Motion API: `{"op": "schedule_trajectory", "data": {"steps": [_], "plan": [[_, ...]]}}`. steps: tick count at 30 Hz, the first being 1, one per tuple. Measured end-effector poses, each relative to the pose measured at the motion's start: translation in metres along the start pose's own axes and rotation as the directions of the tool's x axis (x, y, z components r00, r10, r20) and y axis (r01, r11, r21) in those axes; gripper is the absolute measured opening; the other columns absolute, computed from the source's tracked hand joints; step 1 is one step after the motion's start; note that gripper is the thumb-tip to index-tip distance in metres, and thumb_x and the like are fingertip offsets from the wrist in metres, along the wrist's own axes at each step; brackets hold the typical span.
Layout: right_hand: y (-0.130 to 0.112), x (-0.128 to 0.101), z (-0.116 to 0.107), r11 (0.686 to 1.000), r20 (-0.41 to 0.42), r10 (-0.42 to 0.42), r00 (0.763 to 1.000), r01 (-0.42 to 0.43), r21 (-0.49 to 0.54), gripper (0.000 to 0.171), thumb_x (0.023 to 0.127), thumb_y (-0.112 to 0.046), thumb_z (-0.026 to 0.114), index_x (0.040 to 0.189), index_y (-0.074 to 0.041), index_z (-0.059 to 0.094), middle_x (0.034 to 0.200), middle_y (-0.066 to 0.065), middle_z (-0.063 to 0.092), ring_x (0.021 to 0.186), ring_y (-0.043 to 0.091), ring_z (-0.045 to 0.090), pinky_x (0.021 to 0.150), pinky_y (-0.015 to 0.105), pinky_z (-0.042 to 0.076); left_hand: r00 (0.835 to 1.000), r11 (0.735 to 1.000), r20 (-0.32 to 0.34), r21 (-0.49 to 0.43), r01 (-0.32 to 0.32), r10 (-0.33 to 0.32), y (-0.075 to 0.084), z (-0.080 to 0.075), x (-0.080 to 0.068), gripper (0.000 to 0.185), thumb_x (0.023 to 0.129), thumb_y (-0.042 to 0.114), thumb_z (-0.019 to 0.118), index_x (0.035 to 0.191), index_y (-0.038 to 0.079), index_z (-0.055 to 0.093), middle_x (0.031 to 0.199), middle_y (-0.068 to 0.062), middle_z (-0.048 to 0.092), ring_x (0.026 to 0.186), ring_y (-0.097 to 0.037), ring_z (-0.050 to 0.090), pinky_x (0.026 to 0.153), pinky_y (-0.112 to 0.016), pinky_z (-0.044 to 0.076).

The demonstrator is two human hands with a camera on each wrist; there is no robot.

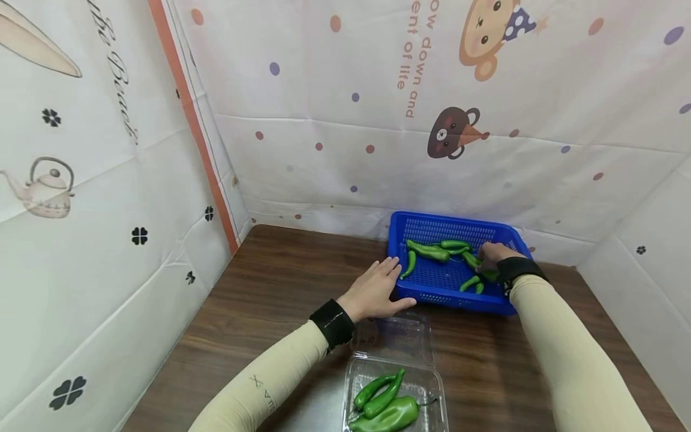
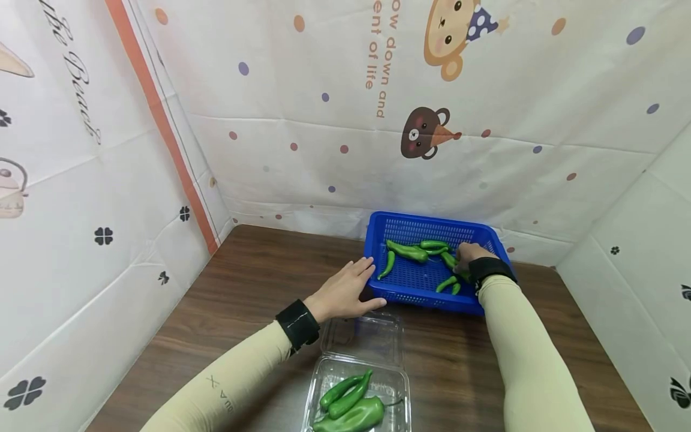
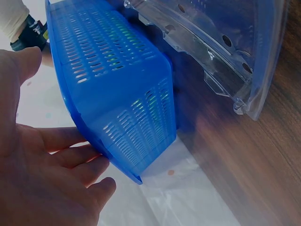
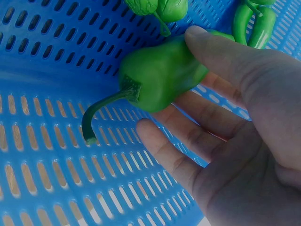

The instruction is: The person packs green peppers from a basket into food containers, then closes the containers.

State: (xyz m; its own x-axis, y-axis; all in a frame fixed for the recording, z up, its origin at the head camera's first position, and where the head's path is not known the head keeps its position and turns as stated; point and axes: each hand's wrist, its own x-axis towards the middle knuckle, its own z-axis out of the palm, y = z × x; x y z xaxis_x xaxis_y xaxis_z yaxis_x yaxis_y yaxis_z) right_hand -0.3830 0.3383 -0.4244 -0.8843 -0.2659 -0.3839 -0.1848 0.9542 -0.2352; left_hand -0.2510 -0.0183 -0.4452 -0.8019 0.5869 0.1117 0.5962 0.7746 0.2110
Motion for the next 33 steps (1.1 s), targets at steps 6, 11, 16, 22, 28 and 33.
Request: {"op": "schedule_trajectory", "data": {"steps": [6,11,16,22,28,33], "plan": [[0.000,-0.004,0.003,1.000,-0.018,-0.010,1.000,0.011,0.010,0.046,0.095,-0.014,0.073,0.127,0.015,0.059,0.126,0.038,0.059,0.116,0.054,0.057,0.088,0.060,0.054,1.000,1.000,-0.012,0.004,-0.002,0.002,0.002,0.003,-0.003,0.084,0.101,0.063,0.051,0.156,0.000,0.041,0.165,-0.017,0.032,0.154,-0.026,0.026,0.126,-0.042,0.020],[-0.002,-0.004,0.003,1.000,-0.016,0.005,1.000,-0.005,-0.005,0.047,0.095,-0.015,0.074,0.127,0.016,0.059,0.128,0.039,0.058,0.118,0.056,0.055,0.092,0.063,0.052,1.000,1.000,-0.010,0.006,-0.001,0.002,0.002,0.003,-0.005,0.084,0.101,0.063,0.051,0.156,0.001,0.040,0.166,-0.016,0.031,0.155,-0.025,0.025,0.126,-0.041,0.020],[-0.003,-0.004,0.001,0.999,-0.032,-0.019,0.999,0.018,-0.036,0.047,0.094,-0.016,0.075,0.125,0.016,0.061,0.127,0.041,0.057,0.118,0.057,0.054,0.090,0.061,0.053,1.000,1.000,-0.013,0.013,-0.002,0.002,0.001,0.005,-0.008,0.084,0.101,0.063,0.051,0.157,0.002,0.040,0.166,-0.015,0.031,0.155,-0.025,0.025,0.126,-0.041,0.020],[-0.005,-0.015,-0.008,0.999,-0.062,0.018,0.998,-0.020,-0.035,0.050,0.091,-0.022,0.079,0.126,0.010,0.063,0.131,0.040,0.056,0.122,0.065,0.047,0.092,0.093,0.019,1.000,1.000,-0.011,0.008,-0.002,0.002,0.002,0.003,-0.008,0.084,0.101,0.063,0.051,0.157,0.002,0.039,0.166,-0.015,0.031,0.155,-0.025,0.025,0.126,-0.042,0.020],[-0.009,-0.024,-0.022,0.998,-0.084,0.009,0.996,-0.014,-0.058,0.050,0.091,-0.021,0.080,0.126,0.011,0.063,0.127,0.037,0.059,0.113,0.058,0.057,0.090,0.081,0.040,1.000,1.000,-0.004,-0.012,0.010,-0.010,0.006,-0.002,-0.006,0.084,0.101,0.063,0.051,0.157,0.002,0.039,0.166,-0.015,0.030,0.155,-0.025,0.025,0.126,-0.042,0.020],[-0.011,-0.028,-0.032,0.996,-0.114,-0.037,0.993,0.028,-0.081,0.044,0.091,-0.015,0.078,0.122,0.014,0.062,0.120,0.037,0.062,0.104,0.049,0.064,0.084,0.059,0.054,1.000,0.999,-0.007,-0.030,0.013,-0.014,0.007,-0.003,-0.004,0.084,0.101,0.062,0.052,0.157,0.002,0.039,0.166,-0.015,0.031,0.155,-0.025,0.025,0.126,-0.042,0.020]]}}
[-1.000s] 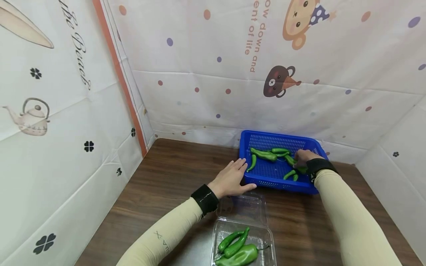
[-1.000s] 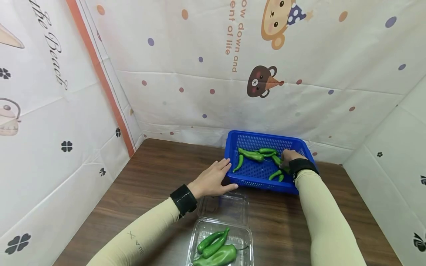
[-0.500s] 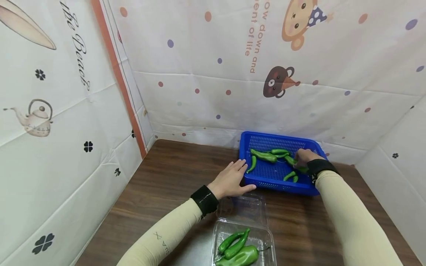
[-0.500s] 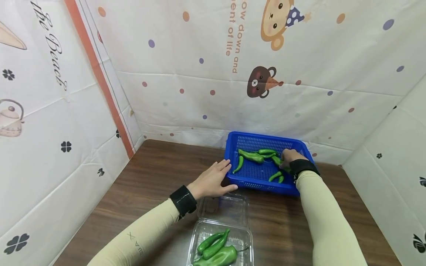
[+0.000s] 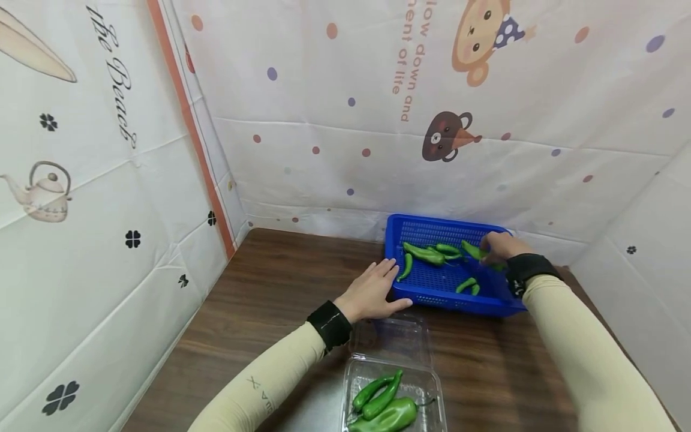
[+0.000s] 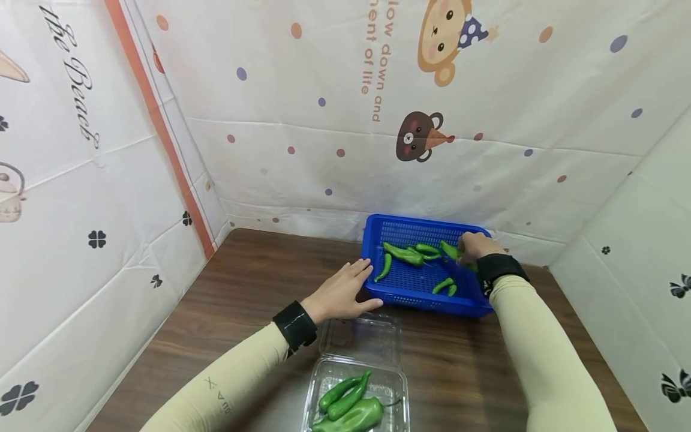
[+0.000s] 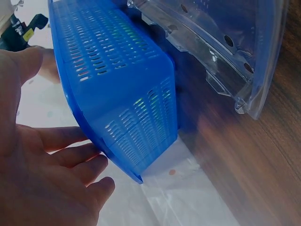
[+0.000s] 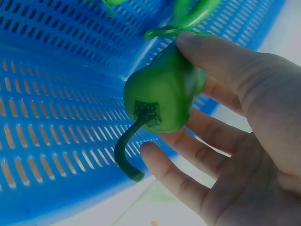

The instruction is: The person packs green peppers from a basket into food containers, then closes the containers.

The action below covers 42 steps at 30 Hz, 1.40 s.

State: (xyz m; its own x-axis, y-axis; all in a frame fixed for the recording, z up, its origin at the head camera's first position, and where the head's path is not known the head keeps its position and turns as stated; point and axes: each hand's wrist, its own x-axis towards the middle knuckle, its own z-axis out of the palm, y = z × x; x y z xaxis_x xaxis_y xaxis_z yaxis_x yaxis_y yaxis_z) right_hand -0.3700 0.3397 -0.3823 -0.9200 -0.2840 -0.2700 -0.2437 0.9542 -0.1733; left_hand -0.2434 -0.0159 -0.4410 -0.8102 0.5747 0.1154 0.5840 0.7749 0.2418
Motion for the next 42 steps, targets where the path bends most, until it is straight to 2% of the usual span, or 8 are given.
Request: {"op": "schedule_trajectory", "data": {"steps": [7,15,21,25,31,39,42], "plan": [[-0.007,-0.008,-0.002,0.998,-0.067,-0.065,0.996,0.064,-0.023,0.043,0.090,-0.015,0.080,0.120,0.011,0.063,0.119,0.037,0.062,0.103,0.050,0.063,0.081,0.058,0.054,0.999,1.000,-0.035,-0.015,-0.016,0.015,-0.004,0.006,-0.001,0.086,0.101,0.062,0.053,0.158,0.001,0.036,0.165,-0.016,0.032,0.154,-0.026,0.027,0.126,-0.042,0.020],[-0.021,-0.013,0.003,0.991,-0.111,-0.132,0.985,0.127,-0.049,0.051,0.090,-0.016,0.081,0.129,0.010,0.060,0.109,0.026,0.067,0.099,0.044,0.066,0.078,0.055,0.055,0.998,0.999,-0.066,-0.051,-0.011,0.008,-0.008,0.008,-0.007,0.084,0.101,0.059,0.056,0.158,0.001,0.035,0.165,-0.016,0.033,0.154,-0.026,0.027,0.126,-0.043,0.020],[-0.036,-0.024,0.007,0.987,-0.165,-0.157,0.974,0.149,-0.060,0.060,0.089,-0.017,0.082,0.135,0.012,0.058,0.117,0.029,0.064,0.106,0.046,0.063,0.082,0.059,0.054,0.995,0.999,-0.096,-0.046,-0.024,0.019,-0.009,0.009,-0.012,0.083,0.101,0.058,0.056,0.158,0.001,0.036,0.164,-0.015,0.035,0.153,-0.026,0.029,0.126,-0.041,0.021],[-0.046,-0.033,0.011,0.979,-0.223,-0.200,0.954,0.190,-0.069,0.058,0.087,-0.018,0.084,0.134,0.008,0.061,0.122,0.028,0.062,0.104,0.041,0.063,0.079,0.056,0.054,0.993,0.998,-0.115,-0.057,-0.039,0.032,-0.010,0.009,-0.017,0.082,0.101,0.057,0.057,0.158,0.001,0.037,0.163,-0.016,0.036,0.153,-0.026,0.030,0.125,-0.041,0.022],[-0.062,-0.047,0.017,0.957,-0.306,-0.291,0.906,0.272,-0.106,0.054,0.085,-0.018,0.086,0.131,0.003,0.066,0.122,0.022,0.063,0.105,0.039,0.062,0.077,0.052,0.054,0.989,0.995,-0.145,-0.089,-0.050,0.037,-0.011,0.007,-0.025,0.079,0.101,0.053,0.059,0.157,0.001,0.038,0.163,-0.015,0.036,0.153,-0.026,0.030,0.125,-0.042,0.022],[-0.083,-0.064,0.022,0.927,-0.349,-0.374,0.859,0.335,-0.168,0.054,0.083,-0.021,0.088,0.129,0.000,0.067,0.115,0.017,0.064,0.101,0.036,0.061,0.079,0.052,0.053,0.990,0.980,-0.133,-0.183,-0.071,0.046,-0.017,0.008,-0.034,0.080,0.101,0.051,0.061,0.158,0.001,0.035,0.165,-0.016,0.032,0.154,-0.026,0.026,0.126,-0.038,0.018],[-0.091,-0.069,0.024,0.921,-0.365,-0.390,0.845,0.350,-0.174,0.054,0.083,-0.022,0.089,0.128,-0.001,0.067,0.112,0.015,0.063,0.096,0.032,0.060,0.076,0.048,0.052,0.988,0.974,-0.145,-0.212,-0.087,0.056,-0.020,0.008,-0.038,0.081,0.100,0.051,0.062,0.159,0.001,0.035,0.165,-0.016,0.031,0.155,-0.027,0.025,0.126,-0.038,0.018]]}}
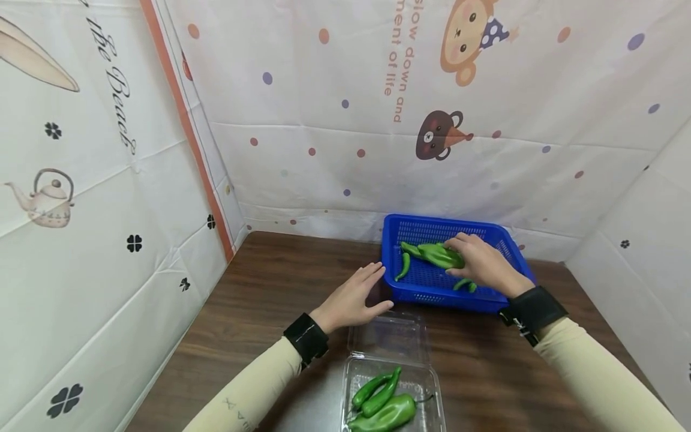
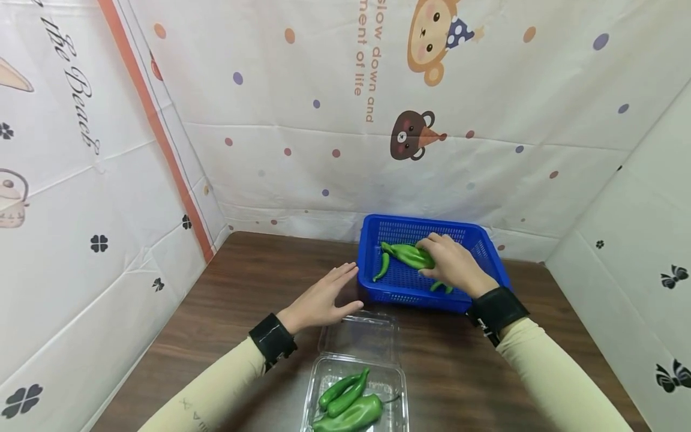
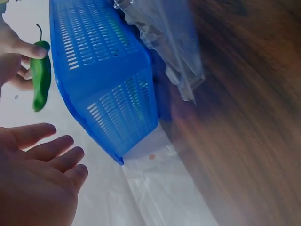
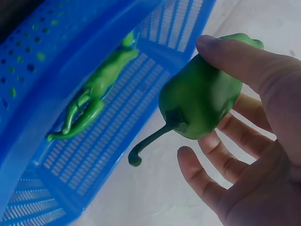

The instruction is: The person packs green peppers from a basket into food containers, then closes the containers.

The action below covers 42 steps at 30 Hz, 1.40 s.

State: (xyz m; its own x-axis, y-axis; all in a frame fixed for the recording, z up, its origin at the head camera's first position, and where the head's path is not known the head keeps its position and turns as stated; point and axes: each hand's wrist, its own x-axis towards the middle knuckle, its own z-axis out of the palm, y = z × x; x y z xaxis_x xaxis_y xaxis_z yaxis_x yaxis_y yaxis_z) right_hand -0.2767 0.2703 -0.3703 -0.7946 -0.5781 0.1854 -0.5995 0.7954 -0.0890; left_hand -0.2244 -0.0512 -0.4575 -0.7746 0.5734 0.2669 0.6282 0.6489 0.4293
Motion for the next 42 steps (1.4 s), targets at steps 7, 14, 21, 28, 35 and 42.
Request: {"op": "schedule_trajectory", "data": {"steps": [7,14,21,28,35,42], "plan": [[-0.020,-0.005,0.004,0.999,-0.042,-0.053,0.998,0.052,-0.016,0.055,0.080,-0.024,0.091,0.127,-0.004,0.068,0.108,0.011,0.063,0.088,0.025,0.055,0.070,0.040,0.047,1.000,1.000,-0.021,-0.024,-0.020,0.020,-0.004,0.000,-0.013,0.081,0.100,0.051,0.064,0.158,0.001,0.036,0.165,-0.016,0.031,0.154,-0.028,0.026,0.126,-0.042,0.020],[-0.036,-0.011,0.007,0.997,-0.055,-0.071,0.996,0.070,-0.010,0.055,0.080,-0.024,0.090,0.126,-0.005,0.067,0.107,0.009,0.064,0.086,0.023,0.054,0.068,0.039,0.047,0.999,0.999,-0.019,-0.031,-0.032,0.031,0.000,-0.005,-0.022,0.084,0.099,0.052,0.064,0.161,0.004,0.032,0.167,-0.015,0.028,0.155,-0.028,0.024,0.125,-0.042,0.021],[-0.051,-0.018,0.011,0.993,-0.067,-0.118,0.991,0.118,-0.011,0.058,0.081,-0.027,0.090,0.129,-0.005,0.066,0.114,0.012,0.067,0.096,0.028,0.063,0.077,0.046,0.055,0.997,0.998,-0.034,-0.030,-0.063,0.062,0.003,-0.007,-0.033,0.085,0.098,0.054,0.064,0.161,0.006,0.032,0.167,-0.014,0.028,0.155,-0.027,0.024,0.125,-0.043,0.022],[-0.061,-0.026,0.017,0.984,-0.103,-0.176,0.979,0.175,-0.020,0.057,0.079,-0.027,0.091,0.126,-0.005,0.067,0.110,0.010,0.066,0.093,0.027,0.063,0.077,0.043,0.056,0.997,0.997,-0.027,-0.029,-0.071,0.071,0.005,-0.011,-0.046,0.087,0.098,0.056,0.062,0.162,0.006,0.029,0.167,-0.015,0.027,0.156,-0.026,0.022,0.125,-0.042,0.020],[-0.072,-0.035,0.022,0.981,-0.114,-0.193,0.975,0.193,-0.005,0.058,0.079,-0.030,0.091,0.127,-0.007,0.067,0.111,0.007,0.066,0.098,0.025,0.061,0.079,0.042,0.054,0.995,0.995,-0.002,-0.020,-0.096,0.096,0.009,-0.012,-0.060,0.089,0.098,0.056,0.062,0.162,0.004,0.027,0.168,-0.012,0.024,0.156,-0.023,0.019,0.126,-0.043,0.019],[-0.082,-0.044,0.025,0.979,-0.119,-0.205,0.972,0.206,0.000,0.059,0.078,-0.031,0.092,0.127,-0.009,0.067,0.111,0.005,0.066,0.100,0.024,0.062,0.083,0.042,0.053,0.994,0.994,-0.001,-0.019,-0.110,0.110,0.015,-0.013,-0.073,0.092,0.098,0.059,0.060,0.161,0.001,0.028,0.168,-0.012,0.024,0.156,-0.025,0.020,0.125,-0.043,0.021]]}}
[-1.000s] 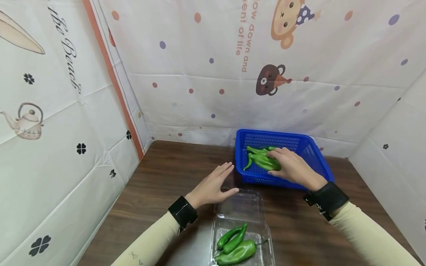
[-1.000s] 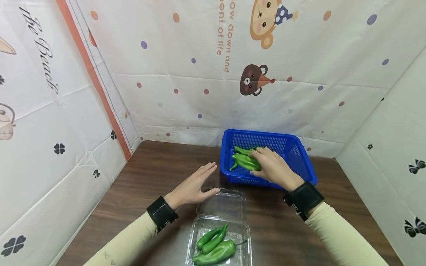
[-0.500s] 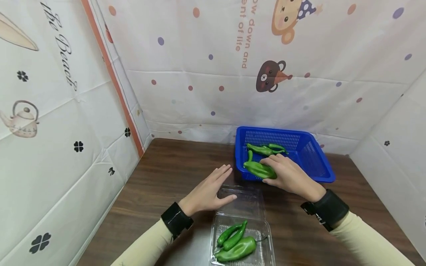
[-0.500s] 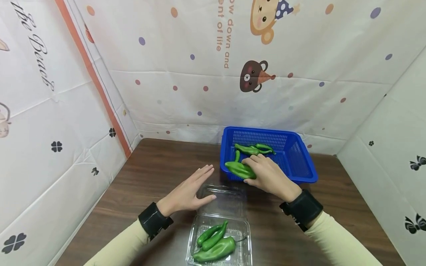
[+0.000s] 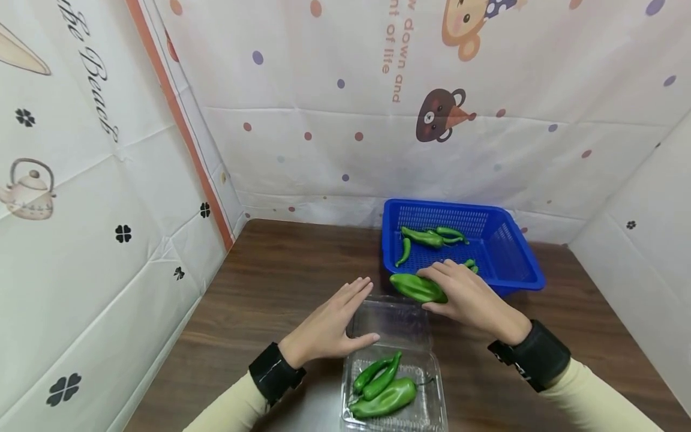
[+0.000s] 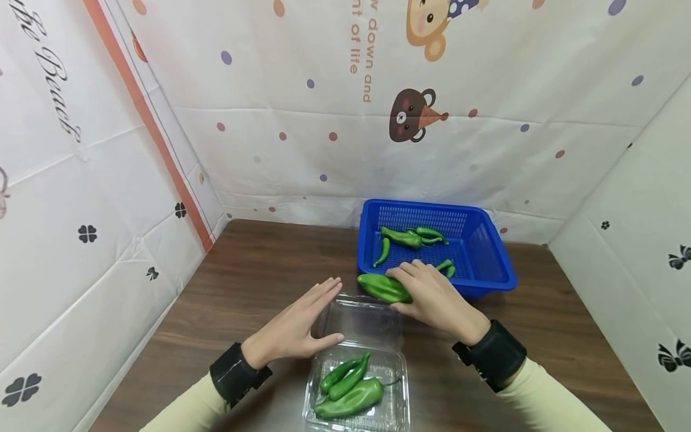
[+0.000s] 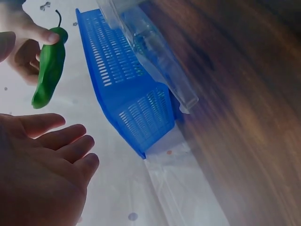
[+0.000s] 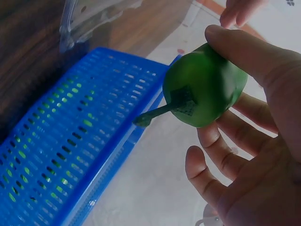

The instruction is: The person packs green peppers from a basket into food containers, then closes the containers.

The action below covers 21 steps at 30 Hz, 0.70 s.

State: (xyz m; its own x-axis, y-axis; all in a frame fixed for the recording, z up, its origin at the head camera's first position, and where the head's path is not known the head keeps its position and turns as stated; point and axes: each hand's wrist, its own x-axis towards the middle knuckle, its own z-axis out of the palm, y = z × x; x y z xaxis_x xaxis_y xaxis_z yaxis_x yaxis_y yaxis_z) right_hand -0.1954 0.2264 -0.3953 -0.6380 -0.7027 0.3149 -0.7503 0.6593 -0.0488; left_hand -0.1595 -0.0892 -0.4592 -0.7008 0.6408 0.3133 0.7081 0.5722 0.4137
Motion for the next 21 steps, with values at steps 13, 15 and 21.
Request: {"op": "schedule_trajectory", "data": {"steps": [13,15,21], "plan": [[-0.020,-0.010,0.008,0.997,-0.039,-0.062,0.997,0.064,0.040,0.063,0.075,-0.031,0.093,0.128,-0.010,0.066,0.112,0.003,0.067,0.098,0.021,0.061,0.083,0.042,0.053,0.999,0.999,0.032,-0.035,0.022,-0.021,0.010,-0.004,-0.023,0.096,0.096,0.065,0.060,0.165,0.010,0.020,0.170,-0.005,0.020,0.156,-0.023,0.020,0.125,-0.043,0.022],[-0.022,-0.011,0.010,0.996,-0.050,-0.077,0.996,0.079,0.049,0.062,0.074,-0.030,0.094,0.126,-0.009,0.067,0.111,0.003,0.067,0.096,0.020,0.060,0.081,0.041,0.052,0.999,0.998,0.041,-0.049,0.026,-0.024,0.012,-0.004,-0.028,0.097,0.095,0.065,0.060,0.165,0.011,0.020,0.170,-0.004,0.019,0.156,-0.023,0.020,0.125,-0.044,0.023],[-0.029,-0.014,0.012,0.992,-0.060,-0.111,0.992,0.114,0.045,0.063,0.074,-0.033,0.094,0.125,-0.009,0.066,0.111,0.002,0.066,0.093,0.018,0.058,0.078,0.039,0.052,0.998,0.998,0.047,-0.046,0.037,-0.035,0.017,-0.005,-0.041,0.099,0.094,0.067,0.060,0.165,0.012,0.019,0.171,-0.003,0.017,0.157,-0.022,0.019,0.124,-0.045,0.025]]}}
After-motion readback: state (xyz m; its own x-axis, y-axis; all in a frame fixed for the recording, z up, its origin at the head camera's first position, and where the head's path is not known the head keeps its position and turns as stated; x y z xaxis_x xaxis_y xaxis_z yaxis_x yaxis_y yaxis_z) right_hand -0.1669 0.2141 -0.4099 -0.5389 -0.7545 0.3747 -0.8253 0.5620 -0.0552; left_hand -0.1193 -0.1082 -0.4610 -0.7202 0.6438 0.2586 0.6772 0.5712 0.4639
